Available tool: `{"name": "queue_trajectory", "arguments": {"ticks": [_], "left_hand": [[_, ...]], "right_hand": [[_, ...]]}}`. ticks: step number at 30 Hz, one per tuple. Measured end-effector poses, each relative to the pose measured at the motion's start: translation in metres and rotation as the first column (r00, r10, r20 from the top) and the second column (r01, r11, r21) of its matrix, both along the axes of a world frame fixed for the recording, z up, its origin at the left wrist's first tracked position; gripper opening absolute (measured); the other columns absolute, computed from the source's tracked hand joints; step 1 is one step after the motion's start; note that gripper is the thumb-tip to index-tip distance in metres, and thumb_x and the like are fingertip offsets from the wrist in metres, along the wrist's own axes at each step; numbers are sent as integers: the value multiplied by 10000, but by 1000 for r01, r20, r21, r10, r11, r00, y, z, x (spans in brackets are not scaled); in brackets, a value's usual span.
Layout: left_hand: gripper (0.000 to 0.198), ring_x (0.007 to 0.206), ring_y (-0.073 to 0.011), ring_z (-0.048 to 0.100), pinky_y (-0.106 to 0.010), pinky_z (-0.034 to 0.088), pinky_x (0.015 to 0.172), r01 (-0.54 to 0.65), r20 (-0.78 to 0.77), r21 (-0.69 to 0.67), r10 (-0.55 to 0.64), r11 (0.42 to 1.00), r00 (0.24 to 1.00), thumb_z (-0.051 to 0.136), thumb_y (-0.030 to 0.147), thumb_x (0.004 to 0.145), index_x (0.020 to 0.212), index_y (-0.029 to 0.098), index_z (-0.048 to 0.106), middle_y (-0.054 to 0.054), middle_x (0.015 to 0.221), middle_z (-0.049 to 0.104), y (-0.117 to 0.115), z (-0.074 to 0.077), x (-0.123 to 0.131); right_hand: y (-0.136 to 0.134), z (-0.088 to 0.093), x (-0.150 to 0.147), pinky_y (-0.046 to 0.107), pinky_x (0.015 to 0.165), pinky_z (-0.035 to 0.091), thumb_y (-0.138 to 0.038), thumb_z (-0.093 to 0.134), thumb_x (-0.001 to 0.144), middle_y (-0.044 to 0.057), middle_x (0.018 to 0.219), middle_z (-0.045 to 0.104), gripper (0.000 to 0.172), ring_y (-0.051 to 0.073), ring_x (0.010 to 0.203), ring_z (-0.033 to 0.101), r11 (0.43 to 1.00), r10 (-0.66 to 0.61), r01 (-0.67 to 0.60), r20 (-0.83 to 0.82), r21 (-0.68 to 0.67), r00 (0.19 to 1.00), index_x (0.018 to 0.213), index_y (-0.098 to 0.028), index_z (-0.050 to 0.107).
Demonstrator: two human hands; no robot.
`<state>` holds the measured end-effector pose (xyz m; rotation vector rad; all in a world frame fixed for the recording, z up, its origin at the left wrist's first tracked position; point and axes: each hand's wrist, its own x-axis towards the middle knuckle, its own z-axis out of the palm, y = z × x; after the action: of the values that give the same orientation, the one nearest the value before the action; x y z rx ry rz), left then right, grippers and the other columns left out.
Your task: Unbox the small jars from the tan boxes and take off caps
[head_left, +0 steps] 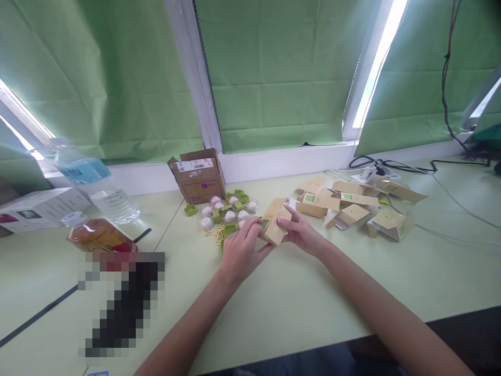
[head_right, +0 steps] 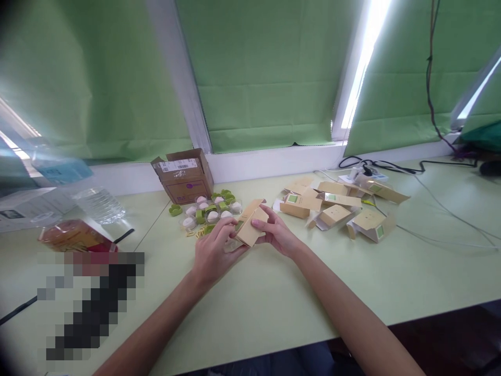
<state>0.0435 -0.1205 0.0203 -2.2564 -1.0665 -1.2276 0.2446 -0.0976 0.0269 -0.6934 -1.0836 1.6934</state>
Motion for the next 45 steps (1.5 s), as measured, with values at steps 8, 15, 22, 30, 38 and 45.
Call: {"name": "queue_trajectory", "arguments": {"ticks": [8, 15, 22, 30, 38, 45], "left_hand": [[298, 609, -92, 675, -219, 354, 471, -19, 20, 15, 19, 1000, 1000, 778, 350, 806, 809, 208, 515, -7, 1062, 770, 2, -3, 2], [278, 587, -93, 680, -218, 361, 466, -31, 37, 55, 29, 998, 999, 768, 375, 831, 827, 206, 547, -24, 1070, 788, 3, -3, 3], [278, 588, -100, 699, -216, 401, 478, -32, 46, 146, 25, 989, 999, 788, 374, 822, 880, 210, 572, -31, 1069, 799, 6, -2, 4], [286, 609, -113, 723, -219, 422, 475, -32, 42, 160, 25, 987, 999, 794, 385, 830, 938, 217, 590, -29, 1062, 806, 10, 0, 4], [287, 604, -119, 726, -215, 441, 504, -23, 34, 192, 17, 981, 999, 796, 381, 835, 974, 206, 617, -37, 1018, 813, 12, 2, 2], [492, 575, -153, 715, -224, 438, 537, -76, 35, 160, 71, 984, 997, 788, 429, 841, 1254, 213, 631, -9, 808, 798, 14, -4, 0]], "right_hand": [[5, -6, 0, 399, 711, 682, -322, 832, 792, 49, 1164, 730, 565, 258, 1005, 725, 1000, -8, 8, -32, -7, 999, 1289, -280, 565], [6, -4, 0, 419, 704, 684, -313, 835, 782, 45, 1156, 732, 559, 260, 982, 733, 1000, -25, 25, -50, -9, 998, 1281, -280, 584], [6, -1, 0, 397, 712, 682, -323, 820, 801, 50, 1221, 723, 521, 250, 995, 733, 999, -17, 20, -82, 29, 996, 1271, -281, 600], [8, -3, -1, 394, 717, 680, -324, 838, 779, 33, 1135, 738, 529, 236, 974, 723, 998, -53, 56, -117, 19, 992, 1256, -295, 610], [9, -2, -3, 404, 723, 680, -345, 849, 763, 34, 1155, 727, 524, 244, 989, 716, 996, -71, 76, -125, 37, 990, 1229, -292, 616], [8, -1, -4, 378, 690, 672, -353, 855, 751, 32, 1174, 734, 503, 248, 991, 720, 994, -96, 103, -135, 46, 986, 1199, -294, 633]]}}
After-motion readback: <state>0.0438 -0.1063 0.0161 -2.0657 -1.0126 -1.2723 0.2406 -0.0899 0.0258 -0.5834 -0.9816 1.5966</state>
